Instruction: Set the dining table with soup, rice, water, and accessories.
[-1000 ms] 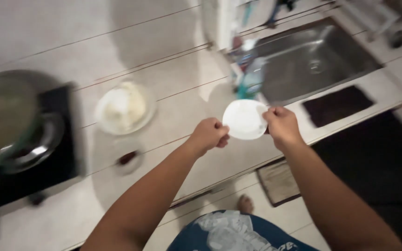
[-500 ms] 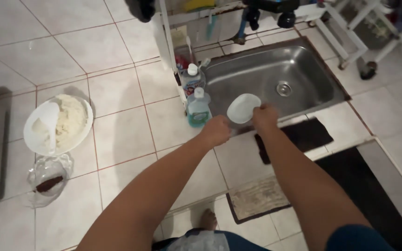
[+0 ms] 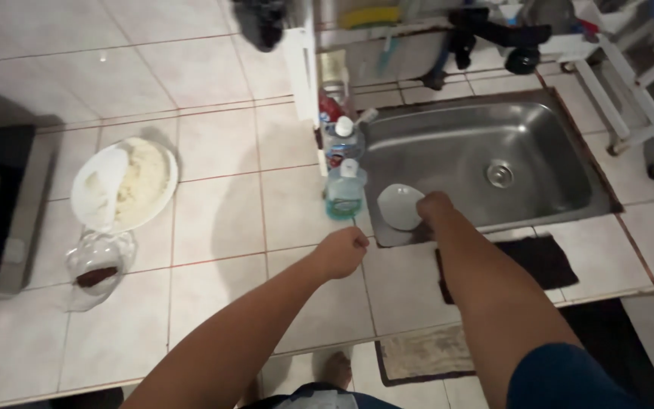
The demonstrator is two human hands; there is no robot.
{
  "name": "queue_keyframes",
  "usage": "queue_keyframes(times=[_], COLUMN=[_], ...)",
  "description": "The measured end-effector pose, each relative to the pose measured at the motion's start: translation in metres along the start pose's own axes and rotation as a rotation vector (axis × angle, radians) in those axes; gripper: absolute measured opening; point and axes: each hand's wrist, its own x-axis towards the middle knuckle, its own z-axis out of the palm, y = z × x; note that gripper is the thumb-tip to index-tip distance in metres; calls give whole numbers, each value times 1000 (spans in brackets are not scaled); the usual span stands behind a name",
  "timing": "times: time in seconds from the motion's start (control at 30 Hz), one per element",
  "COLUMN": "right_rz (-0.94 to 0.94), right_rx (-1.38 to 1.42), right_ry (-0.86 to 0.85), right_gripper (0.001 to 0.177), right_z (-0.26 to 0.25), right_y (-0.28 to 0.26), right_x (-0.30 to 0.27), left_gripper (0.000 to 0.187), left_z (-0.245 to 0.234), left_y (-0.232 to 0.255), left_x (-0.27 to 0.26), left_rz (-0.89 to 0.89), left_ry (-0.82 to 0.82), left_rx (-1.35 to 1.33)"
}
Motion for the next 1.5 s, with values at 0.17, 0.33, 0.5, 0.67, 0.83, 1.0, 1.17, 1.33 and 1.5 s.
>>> queue_keyframes(times=[0.17,0.33,0.5,0.67,0.83,1.0,1.17,1.33,1.5], right_rz=[138,-167,-576,-460,-226,110,166,317,270], right_rx=[105,72,406,716,889,1100,1353,1447,1375], right_ry=[-30,397,688,177,-300,-523,-598,-555,-447], right_gripper=[32,25,23,13,15,25,25,22,23], right_z=[-37,-37,3,46,124,227,272,281,282], right_y=[-46,-68,-142,-270,-384,-463,-500,-511,-511], right_x=[-100,-220,-338,-396,-414,-362,-319,-312,-289], left_gripper=[24,32,19,18,30,39,40,38,35], left_z=[-6,-44,-79,-159,-249,-304,-291,-296,-304], left_y=[-28,-18,-63,-105,-178,-254,-358,-365,-363], left_x=[-10,-57,-91,-156,-244,-313,-304,-294,-284], left_rz=[103,46,178,96,-64,-562,-491,-220,-345], left_ry=[101,127,411,654,843,785,831,889,655], left_rx=[-1,-91,-47,-92,3,114,71,-122,-253])
